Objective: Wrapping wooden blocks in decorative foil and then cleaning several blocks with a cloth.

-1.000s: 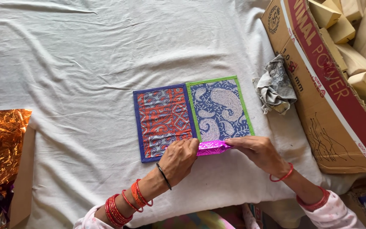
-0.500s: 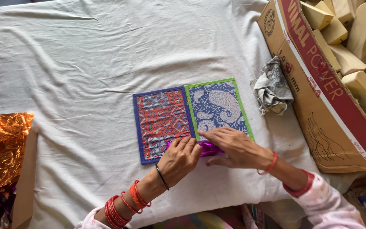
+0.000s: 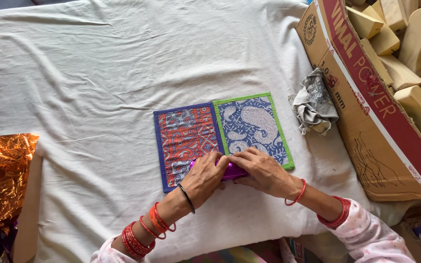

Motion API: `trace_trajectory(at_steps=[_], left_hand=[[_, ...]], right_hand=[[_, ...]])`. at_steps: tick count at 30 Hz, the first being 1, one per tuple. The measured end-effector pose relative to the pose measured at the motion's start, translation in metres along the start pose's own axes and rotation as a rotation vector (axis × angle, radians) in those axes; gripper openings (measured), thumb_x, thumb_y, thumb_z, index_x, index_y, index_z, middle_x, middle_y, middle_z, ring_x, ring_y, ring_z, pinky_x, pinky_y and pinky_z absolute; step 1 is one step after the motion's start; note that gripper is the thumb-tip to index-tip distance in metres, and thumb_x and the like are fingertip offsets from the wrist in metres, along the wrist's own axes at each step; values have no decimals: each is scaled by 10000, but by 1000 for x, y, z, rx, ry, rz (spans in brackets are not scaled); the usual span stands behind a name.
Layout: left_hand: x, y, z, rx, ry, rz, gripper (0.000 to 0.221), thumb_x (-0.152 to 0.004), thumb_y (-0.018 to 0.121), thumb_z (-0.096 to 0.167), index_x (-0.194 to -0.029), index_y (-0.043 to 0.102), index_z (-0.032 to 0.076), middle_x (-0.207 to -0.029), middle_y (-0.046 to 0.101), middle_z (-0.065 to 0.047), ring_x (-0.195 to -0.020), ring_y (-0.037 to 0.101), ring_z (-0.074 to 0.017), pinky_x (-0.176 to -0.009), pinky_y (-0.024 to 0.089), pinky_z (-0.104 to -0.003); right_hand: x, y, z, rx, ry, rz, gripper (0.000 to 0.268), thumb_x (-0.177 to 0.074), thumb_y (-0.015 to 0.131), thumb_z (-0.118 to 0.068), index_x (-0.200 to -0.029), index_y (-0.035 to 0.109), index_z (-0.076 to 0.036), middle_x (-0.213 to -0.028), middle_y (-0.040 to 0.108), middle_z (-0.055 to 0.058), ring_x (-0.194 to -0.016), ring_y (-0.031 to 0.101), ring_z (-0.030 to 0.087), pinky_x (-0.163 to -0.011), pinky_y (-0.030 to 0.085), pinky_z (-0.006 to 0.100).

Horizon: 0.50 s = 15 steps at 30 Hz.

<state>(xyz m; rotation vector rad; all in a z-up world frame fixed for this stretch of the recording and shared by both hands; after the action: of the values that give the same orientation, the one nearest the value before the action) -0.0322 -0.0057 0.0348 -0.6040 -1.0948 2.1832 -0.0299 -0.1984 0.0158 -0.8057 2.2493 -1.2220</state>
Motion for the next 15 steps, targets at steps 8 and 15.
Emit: trace_trajectory(at_steps=[8, 15], left_hand=[[2, 14, -9, -57, -70, -17, 598, -733, 845, 129, -1209, 505, 2, -1078, 641, -147, -1038, 613, -348, -871, 480, -478], [-3, 14, -7, -113, -87, -20, 723, -702, 853, 150, -1317, 505, -6, -1082, 645, -159, -1022, 612, -320, -821, 453, -459]], right_hand=[[4, 1, -3, 26, 14, 19, 680, -812, 804, -267, -1400, 551, -36, -1294, 634, 138, -1160, 587, 332, -1007, 478, 436], [33, -58, -47, 404, 40, 365, 798, -760, 719, -479, -1431, 534, -87, -1424, 553, 228, -1318, 502, 374, -1097, 407, 486]])
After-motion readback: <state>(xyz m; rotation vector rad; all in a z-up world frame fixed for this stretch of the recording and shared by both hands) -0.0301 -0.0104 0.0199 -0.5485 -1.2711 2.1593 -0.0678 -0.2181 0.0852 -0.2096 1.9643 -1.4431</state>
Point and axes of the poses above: each hand's wrist, its own x-axis away from the middle knuckle, its own y-axis out of the palm, z = x × y, the point moved 3 cm from there along -x, towards the middle knuckle
